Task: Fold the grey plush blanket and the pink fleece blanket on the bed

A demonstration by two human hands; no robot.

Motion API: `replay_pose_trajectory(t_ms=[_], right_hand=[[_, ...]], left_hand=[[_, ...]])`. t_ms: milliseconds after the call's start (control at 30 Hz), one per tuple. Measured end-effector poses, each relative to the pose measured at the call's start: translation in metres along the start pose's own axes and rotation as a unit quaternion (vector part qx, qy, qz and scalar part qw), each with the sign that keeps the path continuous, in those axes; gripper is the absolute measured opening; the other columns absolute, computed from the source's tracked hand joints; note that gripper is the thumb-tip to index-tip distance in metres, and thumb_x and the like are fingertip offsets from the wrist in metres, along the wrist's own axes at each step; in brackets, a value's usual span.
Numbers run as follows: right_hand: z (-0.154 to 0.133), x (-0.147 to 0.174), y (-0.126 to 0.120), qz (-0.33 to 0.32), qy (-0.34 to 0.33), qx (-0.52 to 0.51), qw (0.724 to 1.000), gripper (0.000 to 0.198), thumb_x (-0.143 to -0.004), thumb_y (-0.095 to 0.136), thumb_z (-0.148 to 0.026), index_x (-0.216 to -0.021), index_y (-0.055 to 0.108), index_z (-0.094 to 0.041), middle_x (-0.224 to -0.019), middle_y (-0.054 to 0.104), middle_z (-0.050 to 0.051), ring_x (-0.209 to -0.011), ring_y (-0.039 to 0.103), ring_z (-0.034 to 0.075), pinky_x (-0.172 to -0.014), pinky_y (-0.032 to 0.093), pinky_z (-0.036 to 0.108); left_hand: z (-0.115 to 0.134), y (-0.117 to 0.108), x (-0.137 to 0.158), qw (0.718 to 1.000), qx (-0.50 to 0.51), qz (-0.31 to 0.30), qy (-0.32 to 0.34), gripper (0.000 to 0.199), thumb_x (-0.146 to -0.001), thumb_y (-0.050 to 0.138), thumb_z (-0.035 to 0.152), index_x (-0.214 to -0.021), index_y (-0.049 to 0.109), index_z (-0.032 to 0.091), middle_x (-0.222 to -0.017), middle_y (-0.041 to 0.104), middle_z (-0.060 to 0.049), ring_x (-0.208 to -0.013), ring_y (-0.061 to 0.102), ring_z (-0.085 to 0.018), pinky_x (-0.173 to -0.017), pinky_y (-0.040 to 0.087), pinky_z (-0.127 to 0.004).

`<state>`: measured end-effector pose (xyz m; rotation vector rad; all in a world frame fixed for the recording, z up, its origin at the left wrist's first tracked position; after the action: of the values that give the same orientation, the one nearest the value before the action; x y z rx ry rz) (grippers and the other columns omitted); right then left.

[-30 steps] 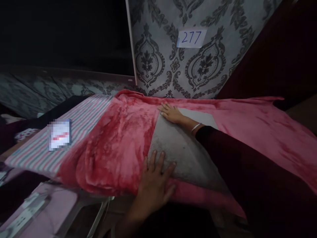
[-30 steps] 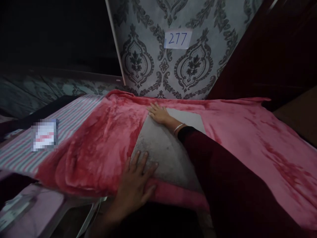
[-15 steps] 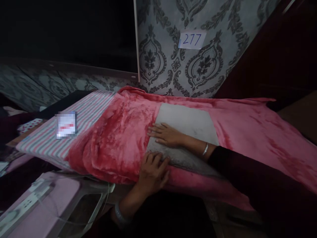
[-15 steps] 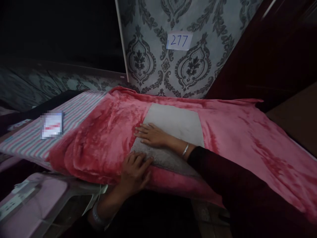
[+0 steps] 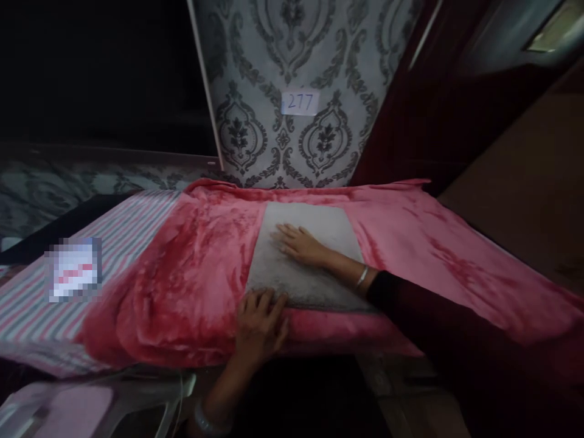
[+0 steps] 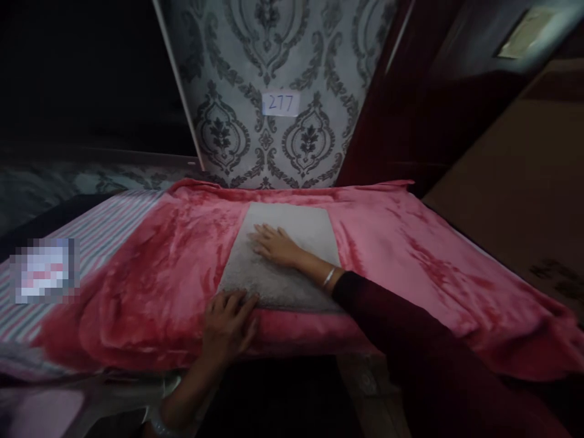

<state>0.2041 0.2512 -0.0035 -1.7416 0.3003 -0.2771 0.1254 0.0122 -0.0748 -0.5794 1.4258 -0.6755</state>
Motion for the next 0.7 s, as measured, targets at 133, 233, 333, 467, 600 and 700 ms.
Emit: replay_pose_trajectory(t_ms=[133, 233, 333, 467, 600, 700], right_hand=[[0.016, 0.082, 0.000, 0.018, -0.004, -0.037, 0.999, 0.061, -0.109, 0.030, -0.058, -0.164, 0.034, -0.033, -0.175, 0.014, 0.005, -0.162, 0.007, 0.028, -0.128, 0.011, 0.058], [0.036, 0.124, 0.001, 0.035, 0.031, -0.051, 0.998, 0.061, -0.109, 0.029, -0.059, -0.163, 0.038, -0.033, -0.175, 0.017, 0.005, -0.161, 0.009, 0.029, -0.128, 0.014, 0.058], [0.053, 0.137, 0.007, 0.026, 0.040, -0.062, 0.997, 0.060, -0.109, 0.030, -0.059, -0.163, 0.037, -0.034, -0.174, 0.019, 0.004, -0.161, 0.012, 0.029, -0.128, 0.016, 0.058], [0.073, 0.122, 0.014, 0.023, 0.033, -0.057, 0.998, 0.058, -0.110, 0.031, -0.055, -0.164, 0.034, -0.035, -0.174, 0.018, 0.002, -0.161, 0.010, 0.028, -0.128, 0.016, 0.058], [0.107, 0.089, 0.011, 0.042, 0.064, -0.027, 0.997, 0.060, -0.109, 0.036, -0.052, -0.166, 0.031, -0.034, -0.174, 0.017, 0.004, -0.161, 0.010, 0.030, -0.128, 0.016, 0.057], [0.138, 0.060, 0.006, 0.053, 0.108, -0.020, 0.993, 0.059, -0.109, 0.034, -0.053, -0.165, 0.034, -0.034, -0.174, 0.020, 0.003, -0.160, 0.014, 0.031, -0.128, 0.015, 0.056]], left_hand=[[-0.005, -0.005, -0.006, 0.999, 0.006, 0.026, 0.025, 0.032, -0.091, 0.061, 0.026, -0.121, 0.072, 0.021, -0.112, 0.071, -0.011, -0.103, 0.061, -0.028, -0.094, 0.048, -0.046], [0.009, -0.009, -0.023, 0.997, 0.047, 0.061, 0.028, 0.035, -0.094, 0.057, 0.022, -0.127, 0.067, 0.018, -0.116, 0.071, -0.012, -0.106, 0.062, -0.028, -0.097, 0.048, -0.046], [0.045, 0.000, -0.047, 0.993, 0.089, 0.031, 0.075, 0.039, -0.096, 0.053, 0.022, -0.133, 0.063, 0.017, -0.128, 0.069, -0.013, -0.121, 0.061, -0.029, -0.113, 0.041, -0.051], [0.090, 0.032, -0.064, 0.986, 0.070, -0.072, 0.129, 0.050, -0.094, 0.062, 0.036, -0.142, 0.060, 0.023, -0.146, 0.061, -0.014, -0.139, 0.050, -0.039, -0.117, 0.034, -0.065], [0.099, 0.052, -0.055, 0.986, 0.022, -0.100, 0.129, 0.062, -0.089, 0.070, 0.041, -0.148, 0.055, 0.031, -0.160, 0.047, -0.014, -0.148, 0.038, -0.046, -0.115, 0.032, -0.070], [0.095, 0.052, -0.049, 0.986, 0.010, -0.102, 0.134, 0.063, -0.089, 0.070, 0.038, -0.150, 0.054, 0.033, -0.165, 0.041, -0.012, -0.152, 0.032, -0.044, -0.120, 0.027, -0.066]])
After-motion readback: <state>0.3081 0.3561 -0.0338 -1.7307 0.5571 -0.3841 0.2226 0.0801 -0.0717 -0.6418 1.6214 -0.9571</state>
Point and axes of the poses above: each hand's wrist, its own x-axis away from the middle knuckle, its own y-axis out of the palm, z = x × y, the point moved 1 cm from there along -x, towards the middle knuckle
